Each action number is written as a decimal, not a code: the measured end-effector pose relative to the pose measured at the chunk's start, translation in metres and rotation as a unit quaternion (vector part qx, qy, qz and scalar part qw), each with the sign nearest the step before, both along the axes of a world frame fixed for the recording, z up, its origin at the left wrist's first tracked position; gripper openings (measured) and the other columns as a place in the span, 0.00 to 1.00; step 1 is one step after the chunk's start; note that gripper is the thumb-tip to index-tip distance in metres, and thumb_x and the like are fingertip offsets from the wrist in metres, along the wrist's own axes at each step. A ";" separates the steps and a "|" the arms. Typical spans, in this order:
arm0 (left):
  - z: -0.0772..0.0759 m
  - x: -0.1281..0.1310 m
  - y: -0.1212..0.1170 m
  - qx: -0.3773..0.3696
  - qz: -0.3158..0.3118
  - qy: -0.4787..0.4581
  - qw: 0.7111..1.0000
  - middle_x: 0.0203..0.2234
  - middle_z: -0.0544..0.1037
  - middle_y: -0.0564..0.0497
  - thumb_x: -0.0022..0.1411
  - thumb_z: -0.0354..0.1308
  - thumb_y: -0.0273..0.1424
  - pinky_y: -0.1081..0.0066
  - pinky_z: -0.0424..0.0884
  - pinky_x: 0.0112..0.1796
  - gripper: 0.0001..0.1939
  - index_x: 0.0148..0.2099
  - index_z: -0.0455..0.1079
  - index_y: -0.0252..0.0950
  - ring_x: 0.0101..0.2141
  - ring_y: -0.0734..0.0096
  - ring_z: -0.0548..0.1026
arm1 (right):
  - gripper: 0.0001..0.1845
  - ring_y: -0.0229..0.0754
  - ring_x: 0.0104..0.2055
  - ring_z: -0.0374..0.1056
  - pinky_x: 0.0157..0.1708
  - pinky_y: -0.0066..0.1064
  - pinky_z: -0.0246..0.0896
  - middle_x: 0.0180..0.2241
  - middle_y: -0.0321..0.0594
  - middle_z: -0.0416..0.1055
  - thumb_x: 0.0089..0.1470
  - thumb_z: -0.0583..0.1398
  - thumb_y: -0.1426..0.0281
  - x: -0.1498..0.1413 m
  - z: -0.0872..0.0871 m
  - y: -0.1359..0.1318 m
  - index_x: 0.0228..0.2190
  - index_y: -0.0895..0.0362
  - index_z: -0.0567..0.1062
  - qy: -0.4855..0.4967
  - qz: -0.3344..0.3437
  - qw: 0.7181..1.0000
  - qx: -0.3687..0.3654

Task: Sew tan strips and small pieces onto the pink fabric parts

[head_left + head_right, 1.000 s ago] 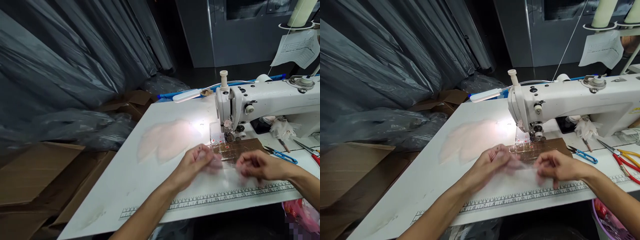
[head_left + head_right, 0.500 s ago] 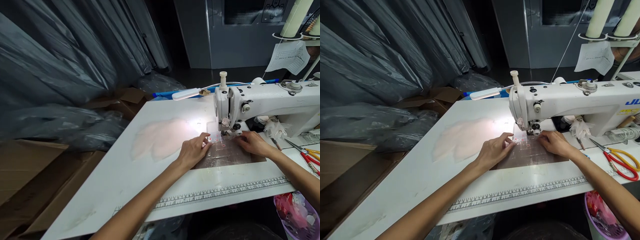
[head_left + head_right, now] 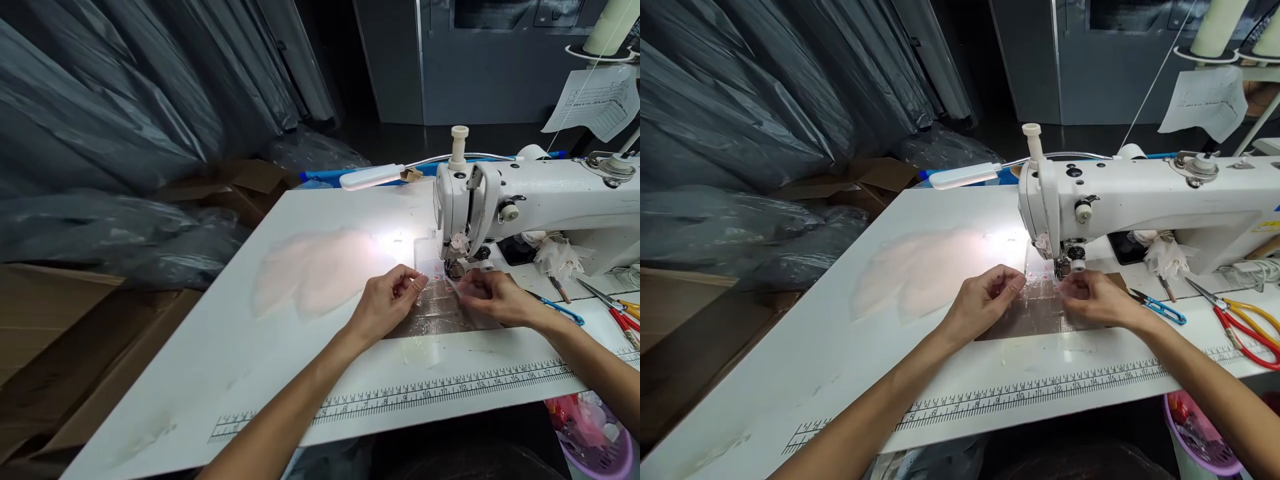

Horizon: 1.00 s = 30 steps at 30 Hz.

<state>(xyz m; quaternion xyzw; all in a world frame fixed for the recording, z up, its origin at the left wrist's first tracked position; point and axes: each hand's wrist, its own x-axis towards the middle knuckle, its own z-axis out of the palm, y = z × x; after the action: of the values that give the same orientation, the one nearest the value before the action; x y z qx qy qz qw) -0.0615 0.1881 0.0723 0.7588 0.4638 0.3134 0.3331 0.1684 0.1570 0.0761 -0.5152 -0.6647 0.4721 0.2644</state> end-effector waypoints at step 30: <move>-0.002 -0.001 0.008 -0.247 0.082 -0.091 0.961 0.19 0.72 0.59 0.42 0.70 0.44 0.75 0.69 0.18 0.33 0.47 0.64 0.34 0.18 0.75 0.71 | 0.17 0.47 0.45 0.66 0.47 0.45 0.68 0.43 0.48 0.69 0.61 0.56 0.71 0.018 -0.033 0.014 0.50 0.56 0.75 -0.128 0.134 0.928 0.322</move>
<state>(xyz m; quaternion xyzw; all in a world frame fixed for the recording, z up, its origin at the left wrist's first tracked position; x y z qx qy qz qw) -0.0627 0.1961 0.0706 0.5805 0.5549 0.2828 0.5246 0.1866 0.1714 0.0428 -0.3641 -0.8721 0.1937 0.2632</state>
